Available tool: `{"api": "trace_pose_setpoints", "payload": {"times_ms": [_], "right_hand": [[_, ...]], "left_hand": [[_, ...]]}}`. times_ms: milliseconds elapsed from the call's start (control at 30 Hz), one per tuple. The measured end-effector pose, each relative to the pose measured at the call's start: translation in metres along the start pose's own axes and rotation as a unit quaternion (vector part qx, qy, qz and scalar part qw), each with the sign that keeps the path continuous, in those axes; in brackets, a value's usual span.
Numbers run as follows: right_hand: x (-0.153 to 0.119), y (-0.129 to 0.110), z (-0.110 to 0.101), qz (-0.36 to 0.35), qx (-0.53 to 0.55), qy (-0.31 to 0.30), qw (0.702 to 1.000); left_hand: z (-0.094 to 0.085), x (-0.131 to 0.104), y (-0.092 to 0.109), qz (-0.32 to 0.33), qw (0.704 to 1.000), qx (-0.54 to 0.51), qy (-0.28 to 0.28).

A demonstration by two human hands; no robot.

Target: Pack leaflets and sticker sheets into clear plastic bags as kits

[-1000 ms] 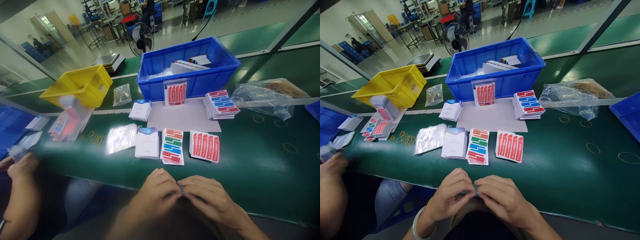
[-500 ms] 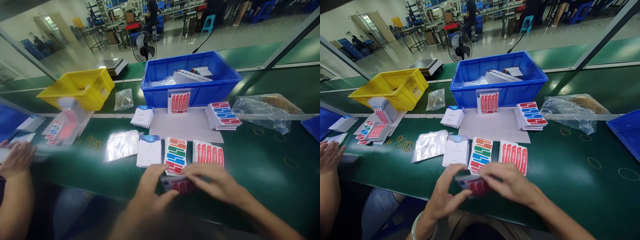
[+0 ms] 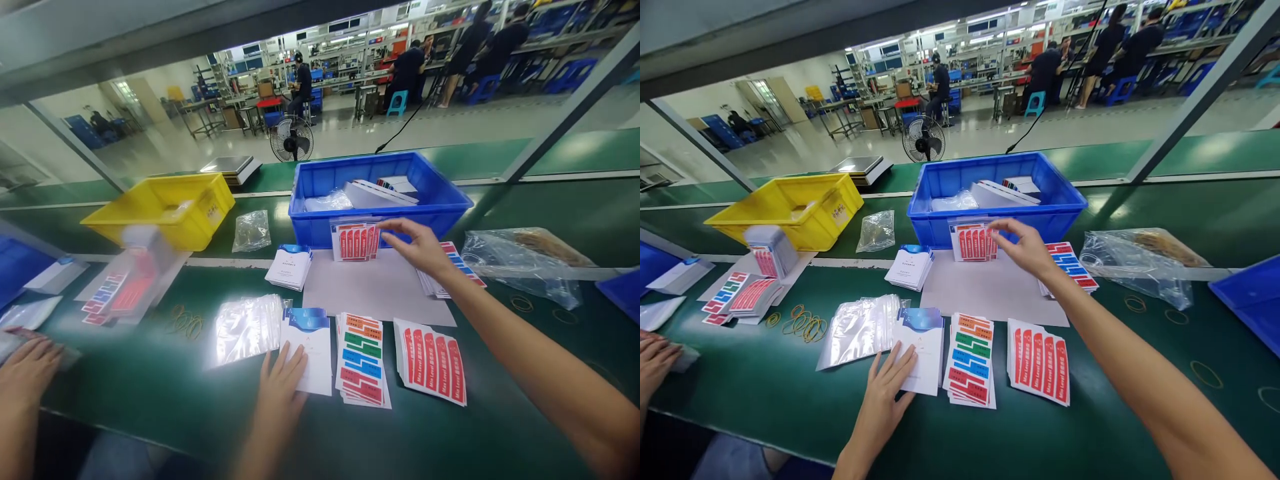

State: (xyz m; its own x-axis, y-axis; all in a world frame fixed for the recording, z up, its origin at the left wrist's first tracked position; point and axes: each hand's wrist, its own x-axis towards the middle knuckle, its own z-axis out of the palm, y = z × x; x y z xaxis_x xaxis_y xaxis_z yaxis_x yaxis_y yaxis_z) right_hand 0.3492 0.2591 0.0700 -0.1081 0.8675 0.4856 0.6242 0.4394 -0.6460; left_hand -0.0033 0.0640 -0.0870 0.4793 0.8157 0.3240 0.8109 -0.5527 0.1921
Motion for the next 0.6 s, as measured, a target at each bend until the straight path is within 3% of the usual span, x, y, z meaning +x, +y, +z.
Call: {"api": "trace_pose_setpoints", "payload": {"times_ms": [133,267,467,600], "right_hand": [[-0.066,-0.012,0.004,0.017,-0.061,-0.129,0.99],[-0.116,-0.018,0.016,0.064,-0.123,-0.229,0.964],[-0.133,-0.021,0.036,0.124,-0.212,-0.267,0.932],[-0.135,-0.025,0.039,0.134,-0.239,-0.262,0.926]], "left_hand": [[-0.004,-0.012,-0.004,0.05,0.998,-0.027,0.017],[-0.03,-0.016,0.004,-0.015,0.997,-0.069,0.017],[-0.047,-0.026,0.016,-0.095,0.984,-0.148,0.019],[-0.044,-0.034,0.029,-0.231,0.946,-0.225,0.014]]}}
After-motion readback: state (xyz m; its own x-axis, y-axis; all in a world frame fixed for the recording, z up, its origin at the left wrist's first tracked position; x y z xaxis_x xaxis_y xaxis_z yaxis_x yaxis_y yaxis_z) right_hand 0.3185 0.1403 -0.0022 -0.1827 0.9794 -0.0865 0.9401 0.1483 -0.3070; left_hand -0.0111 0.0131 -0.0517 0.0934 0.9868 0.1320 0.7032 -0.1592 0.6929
